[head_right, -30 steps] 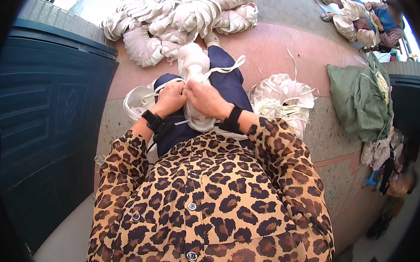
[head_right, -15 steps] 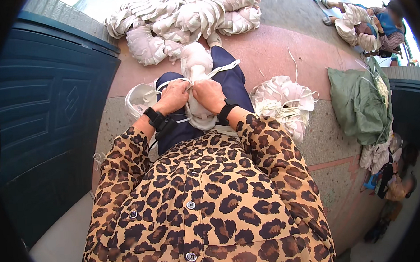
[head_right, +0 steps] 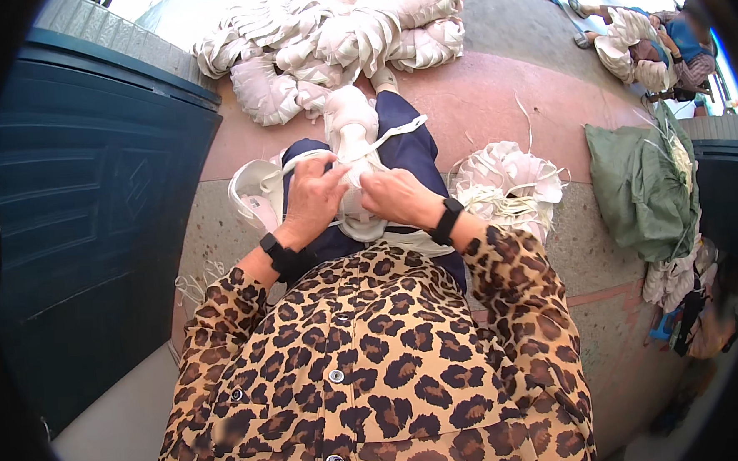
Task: The person is lacing white shoes while sitting on the floor in a warehouse-like setting.
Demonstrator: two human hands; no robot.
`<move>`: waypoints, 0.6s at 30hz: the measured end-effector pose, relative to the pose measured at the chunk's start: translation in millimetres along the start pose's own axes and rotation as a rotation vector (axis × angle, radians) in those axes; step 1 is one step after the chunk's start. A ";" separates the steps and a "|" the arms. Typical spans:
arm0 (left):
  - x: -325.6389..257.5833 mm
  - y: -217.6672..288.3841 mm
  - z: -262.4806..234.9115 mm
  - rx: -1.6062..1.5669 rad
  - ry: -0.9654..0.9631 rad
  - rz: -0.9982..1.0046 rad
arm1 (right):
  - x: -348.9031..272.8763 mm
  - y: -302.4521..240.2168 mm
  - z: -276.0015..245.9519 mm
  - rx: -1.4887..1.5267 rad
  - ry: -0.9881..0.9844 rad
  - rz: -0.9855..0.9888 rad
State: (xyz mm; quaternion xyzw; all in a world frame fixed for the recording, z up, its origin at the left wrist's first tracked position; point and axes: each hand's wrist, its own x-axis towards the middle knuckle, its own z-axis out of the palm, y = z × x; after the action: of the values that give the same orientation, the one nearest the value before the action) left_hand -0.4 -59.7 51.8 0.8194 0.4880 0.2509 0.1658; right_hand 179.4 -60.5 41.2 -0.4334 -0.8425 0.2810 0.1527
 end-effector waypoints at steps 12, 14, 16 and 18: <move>63.9 27.6 -11.5 -0.885 -0.266 -0.455 | 8.0 21.3 -3.2 1.279 0.388 0.418; 55.3 12.1 -5.5 -0.833 -0.209 -0.505 | 16.3 8.5 -9.2 1.197 0.433 0.393; 48.9 8.9 -5.2 -0.718 -0.166 -0.550 | 20.9 4.4 -10.8 1.158 0.457 0.378; 43.1 9.8 -1.1 -0.705 -0.138 -0.506 | 19.2 2.6 -12.2 1.195 0.413 0.408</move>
State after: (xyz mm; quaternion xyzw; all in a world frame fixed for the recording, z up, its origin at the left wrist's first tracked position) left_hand 23.1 -26.2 68.6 0.5825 0.5455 0.2982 0.5237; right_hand 176.1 -39.5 49.6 -0.4701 -0.3961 0.6343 0.4688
